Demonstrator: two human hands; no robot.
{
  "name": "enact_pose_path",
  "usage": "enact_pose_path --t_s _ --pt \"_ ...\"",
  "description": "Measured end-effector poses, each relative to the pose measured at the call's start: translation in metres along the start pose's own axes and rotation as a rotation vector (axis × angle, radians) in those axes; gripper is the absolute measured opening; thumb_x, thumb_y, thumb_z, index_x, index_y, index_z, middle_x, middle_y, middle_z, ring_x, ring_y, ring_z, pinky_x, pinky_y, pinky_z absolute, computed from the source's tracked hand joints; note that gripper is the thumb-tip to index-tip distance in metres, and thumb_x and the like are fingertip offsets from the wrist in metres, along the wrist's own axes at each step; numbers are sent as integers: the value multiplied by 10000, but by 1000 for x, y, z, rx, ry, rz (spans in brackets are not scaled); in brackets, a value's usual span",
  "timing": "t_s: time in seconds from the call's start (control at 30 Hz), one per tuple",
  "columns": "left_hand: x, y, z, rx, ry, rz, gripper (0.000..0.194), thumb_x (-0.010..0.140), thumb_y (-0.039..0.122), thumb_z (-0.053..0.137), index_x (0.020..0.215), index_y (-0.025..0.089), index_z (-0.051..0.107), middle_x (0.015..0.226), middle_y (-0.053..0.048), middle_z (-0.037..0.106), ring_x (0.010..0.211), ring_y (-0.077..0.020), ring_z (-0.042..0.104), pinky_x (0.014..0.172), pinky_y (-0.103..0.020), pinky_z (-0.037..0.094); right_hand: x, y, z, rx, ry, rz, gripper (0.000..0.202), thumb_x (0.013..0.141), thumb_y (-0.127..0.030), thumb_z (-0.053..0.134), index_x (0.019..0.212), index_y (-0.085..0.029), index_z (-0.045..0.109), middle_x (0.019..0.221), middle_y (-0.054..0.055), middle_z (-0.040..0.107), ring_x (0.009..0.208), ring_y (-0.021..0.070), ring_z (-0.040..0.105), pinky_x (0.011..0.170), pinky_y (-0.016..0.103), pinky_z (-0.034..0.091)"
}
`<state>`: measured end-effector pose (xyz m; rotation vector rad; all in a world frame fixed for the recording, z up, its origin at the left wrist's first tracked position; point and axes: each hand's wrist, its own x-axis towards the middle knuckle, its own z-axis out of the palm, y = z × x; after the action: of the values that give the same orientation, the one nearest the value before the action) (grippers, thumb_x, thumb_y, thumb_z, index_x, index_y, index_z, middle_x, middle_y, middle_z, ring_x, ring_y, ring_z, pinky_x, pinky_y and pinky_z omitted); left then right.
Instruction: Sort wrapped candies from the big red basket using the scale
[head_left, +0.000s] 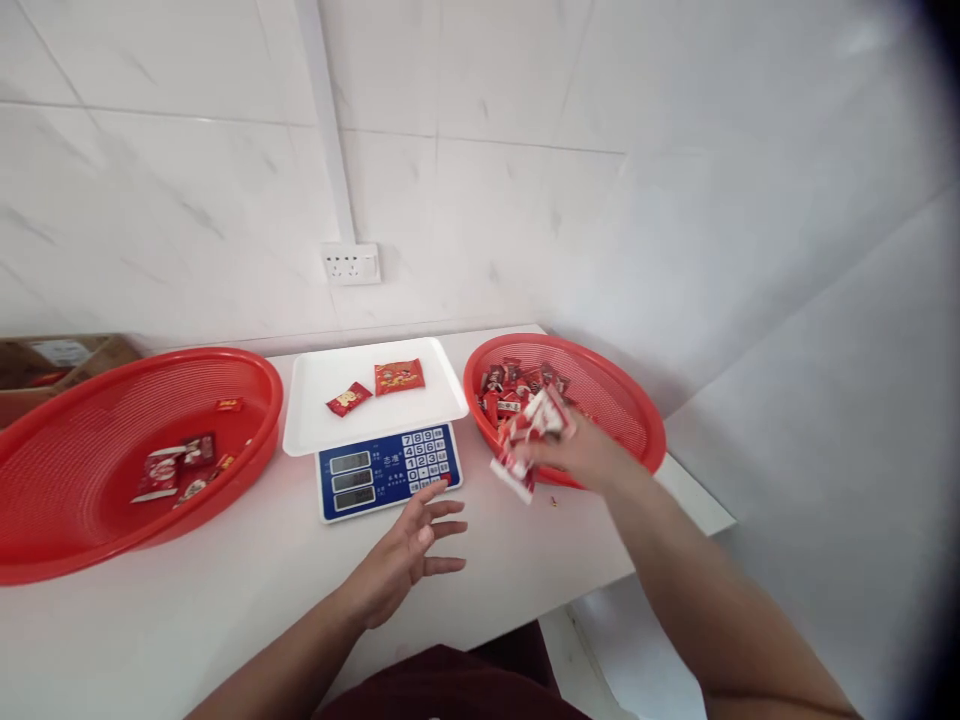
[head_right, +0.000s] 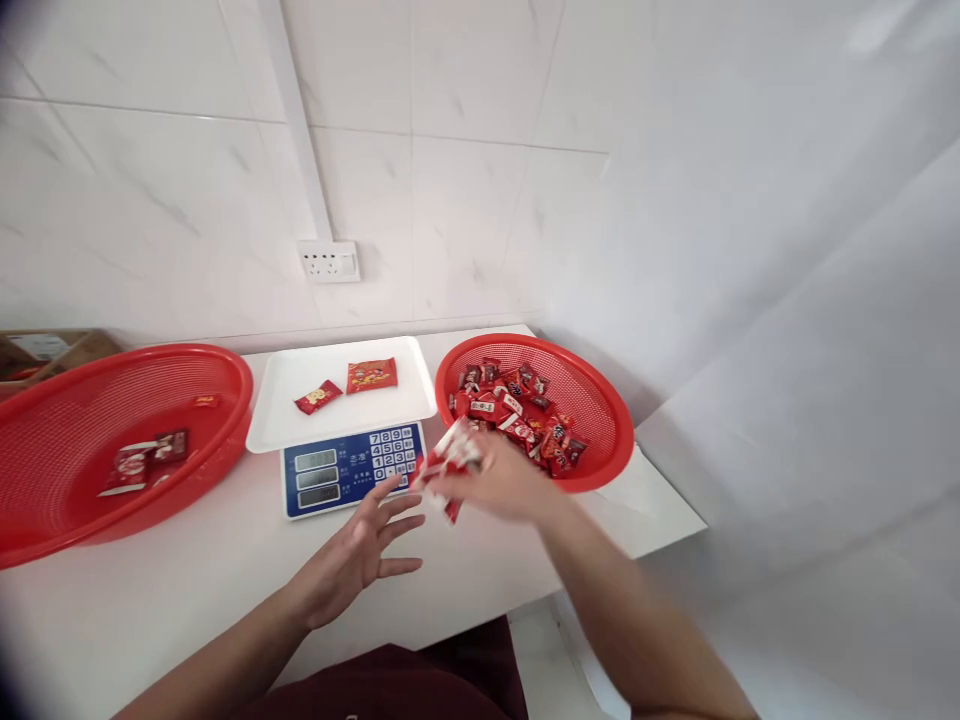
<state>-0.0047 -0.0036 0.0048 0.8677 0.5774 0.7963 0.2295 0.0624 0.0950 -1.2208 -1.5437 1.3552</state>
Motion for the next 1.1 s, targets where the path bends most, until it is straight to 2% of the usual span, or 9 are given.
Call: enact_pose_path --t_s 0.03,0.1,0.2,0.3,0.47,0.63,0.77,0.9,1.1 --pt "-1 2 4 -107 -27 1 638 761 534 578 1321 345 339 1350 -88 391 1203 -282 398 894 -446 417 -11 2 25 -44 -135 -10 211 666 -308 705 838 -213 631 769 14 676 701 197 631 640 334 512" --pt "-1 2 9 -270 -31 -26 657 764 562 555 1339 366 305 1347 -73 408 1171 -287 443 883 -455 420 -26 11 69 -163 -292 -98 139 736 -310 642 844 -223 628 767 5 651 678 181 607 638 331 500" --pt "-2 2 8 -383 82 -95 563 821 517 500 1329 333 341 1223 -64 528 1034 -257 558 833 -419 448 -29 29 109 -368 -240 -280 109 776 -280 606 866 -222 622 915 38 630 866 214 570 763 367 468" --pt "-6 1 -1 -398 181 -118 481 848 443 494 1300 321 382 1140 -48 580 941 -223 603 768 -369 479 -24 43 123 -427 -196 -344 148 828 -288 552 954 -241 613 1023 59 603 1001 230 512 869 404 423" --pt "-10 -3 -14 -421 244 -102 441 843 351 536 1265 303 418 970 -21 623 778 -159 633 655 -279 505 -23 56 126 -337 -171 -359 218 854 -285 510 1051 -280 603 1172 54 516 1167 221 419 988 403 348" --pt "-6 -6 -17 -497 269 -117 483 836 297 558 1289 313 392 965 -14 618 700 -114 631 617 -238 523 -30 62 125 -15 -194 -165 391 888 -402 433 1252 -259 436 1220 65 523 1075 198 529 942 381 414" --pt "-2 -5 -17 -555 266 -156 490 829 287 571 1287 274 399 923 -14 627 624 -96 625 576 -226 536 -30 59 116 122 -192 -91 449 885 -493 390 1254 -244 454 1220 67 558 1124 208 518 976 394 387" --pt "0 -4 -23 -611 285 -209 417 821 287 577 1221 243 466 847 -6 631 640 -108 636 520 -195 524 -20 62 95 153 17 -47 505 855 -543 415 1247 -233 484 1252 74 557 1164 231 500 1012 422 346" --pt "-2 -8 -30 -586 314 -213 276 832 293 560 1091 197 547 855 -27 627 672 -127 647 478 -189 512 -3 91 58 77 393 43 542 809 -600 437 1158 -207 571 1245 90 566 1216 279 450 1017 454 344"
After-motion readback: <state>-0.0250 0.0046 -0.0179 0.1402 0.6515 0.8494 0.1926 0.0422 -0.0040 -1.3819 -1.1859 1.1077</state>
